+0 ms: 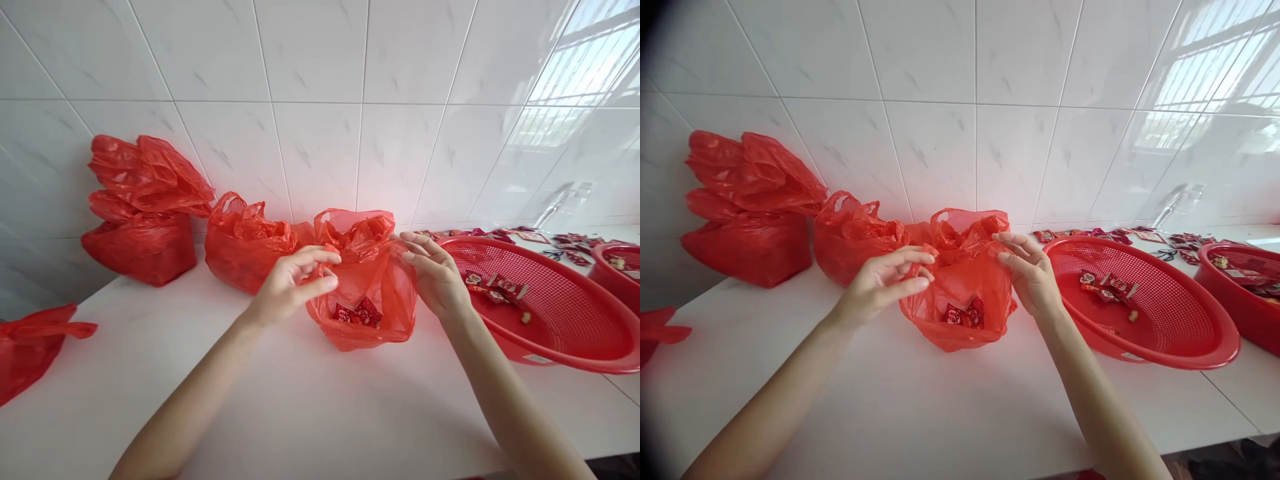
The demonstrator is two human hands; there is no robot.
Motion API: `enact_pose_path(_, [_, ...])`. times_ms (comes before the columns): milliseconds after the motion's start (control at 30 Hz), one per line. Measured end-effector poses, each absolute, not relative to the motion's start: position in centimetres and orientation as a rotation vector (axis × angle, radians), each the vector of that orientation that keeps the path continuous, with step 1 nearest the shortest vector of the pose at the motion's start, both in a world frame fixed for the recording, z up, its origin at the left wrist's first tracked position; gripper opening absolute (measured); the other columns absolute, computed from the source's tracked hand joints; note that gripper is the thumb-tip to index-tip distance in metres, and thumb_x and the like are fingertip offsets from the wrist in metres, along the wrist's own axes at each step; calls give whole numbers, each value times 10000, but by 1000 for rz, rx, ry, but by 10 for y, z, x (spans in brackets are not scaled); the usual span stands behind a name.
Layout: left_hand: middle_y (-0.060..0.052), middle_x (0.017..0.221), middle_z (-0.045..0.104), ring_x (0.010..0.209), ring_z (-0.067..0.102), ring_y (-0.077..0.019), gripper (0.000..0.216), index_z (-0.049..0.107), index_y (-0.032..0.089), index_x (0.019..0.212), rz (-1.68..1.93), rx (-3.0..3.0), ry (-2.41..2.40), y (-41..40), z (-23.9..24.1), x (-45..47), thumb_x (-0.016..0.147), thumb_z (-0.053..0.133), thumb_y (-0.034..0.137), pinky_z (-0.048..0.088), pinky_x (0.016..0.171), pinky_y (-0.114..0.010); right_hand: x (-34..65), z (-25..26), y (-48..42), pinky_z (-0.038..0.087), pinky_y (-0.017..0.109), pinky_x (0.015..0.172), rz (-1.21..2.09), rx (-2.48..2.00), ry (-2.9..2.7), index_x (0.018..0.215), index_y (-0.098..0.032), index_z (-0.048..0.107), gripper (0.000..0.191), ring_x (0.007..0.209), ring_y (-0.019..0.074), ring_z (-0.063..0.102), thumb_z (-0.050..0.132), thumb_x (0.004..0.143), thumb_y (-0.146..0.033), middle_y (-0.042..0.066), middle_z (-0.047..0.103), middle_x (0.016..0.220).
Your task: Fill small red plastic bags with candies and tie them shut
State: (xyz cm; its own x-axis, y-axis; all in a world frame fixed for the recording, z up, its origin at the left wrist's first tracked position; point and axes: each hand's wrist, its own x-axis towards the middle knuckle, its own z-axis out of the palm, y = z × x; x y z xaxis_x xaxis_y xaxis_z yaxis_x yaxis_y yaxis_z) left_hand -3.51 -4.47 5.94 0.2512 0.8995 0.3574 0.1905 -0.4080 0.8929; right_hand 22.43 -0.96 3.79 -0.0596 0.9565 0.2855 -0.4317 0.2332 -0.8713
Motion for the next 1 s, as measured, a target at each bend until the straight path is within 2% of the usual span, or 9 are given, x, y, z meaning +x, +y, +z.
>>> enact_pose_path(100, [-70,1285,623,1081,662,-231,329,732,280,1123,1076,2015,1038,-54,52,-18,832,740,432,512,1020,-400,219,38,-17,543,445,974,1287,-595,-1140,1023,-285,749,273,1131,260,665,786,754,-309,43,702,1274])
enact_pose_path(200, [-114,1408,533,1239,591,-300,481,678,255,1226,1057,2210,1192,-60,47,8,841,705,542,524,1016,-430,215,37,-25,545,483,986,1280,-535,-1237,1160,-308,725,348,1248,308,612,725,826,-404,50,634,1399])
enact_pose_path(333, [-214,1417,491,1052,660,-343,653,672,130,1166,1030,2452,1427,-55,45,47,764,726,642,582,836,-471,215,31,-32,462,484,1119,1174,-477,-1376,1324,-339,643,411,1408,299,479,629,929,-450,34,539,1510])
enact_pose_path(500, [-113,1112,624,712,638,-178,216,709,151,931,934,2517,1544,-36,53,63,913,585,327,538,659,-341,222,20,-33,410,527,1164,1049,-509,-1449,1410,-351,556,481,1425,311,456,633,944,-437,38,451,1580])
enact_pose_path(567, [-74,1030,631,657,607,-140,211,718,169,863,974,2465,1507,-32,57,61,925,571,306,511,634,-307,224,16,-31,409,545,1160,1040,-523,-1448,1415,-360,545,493,1419,319,462,642,938,-436,38,430,1592])
enact_pose_path(700, [-79,917,615,736,623,-190,429,721,156,795,1007,2431,1542,-32,59,67,902,600,554,516,700,-344,225,11,-31,315,541,1222,1049,-463,-1458,1461,-389,496,531,1524,301,285,594,952,-505,4,369,1628])
enact_pose_path(767, [-78,858,598,743,614,-206,388,709,154,769,959,2455,1598,-32,59,72,911,595,497,507,703,-358,224,10,-32,272,529,1244,1045,-435,-1487,1488,-410,458,561,1548,286,220,576,954,-533,-19,333,1646])
enact_pose_path(900, [-43,823,608,713,592,-168,218,659,179,677,987,2335,1430,-24,71,68,870,585,248,486,674,-319,223,7,-32,322,550,1215,975,-488,-1486,1493,-428,435,571,1482,300,371,600,952,-503,2,354,1633])
enact_pose_path(1000, [-11,753,634,783,600,-167,237,637,191,623,1093,2195,1170,-17,89,56,853,611,245,484,741,-300,221,7,-31,269,551,1237,836,-581,-1509,1502,-437,399,700,1502,285,332,726,884,-415,0,355,1631])
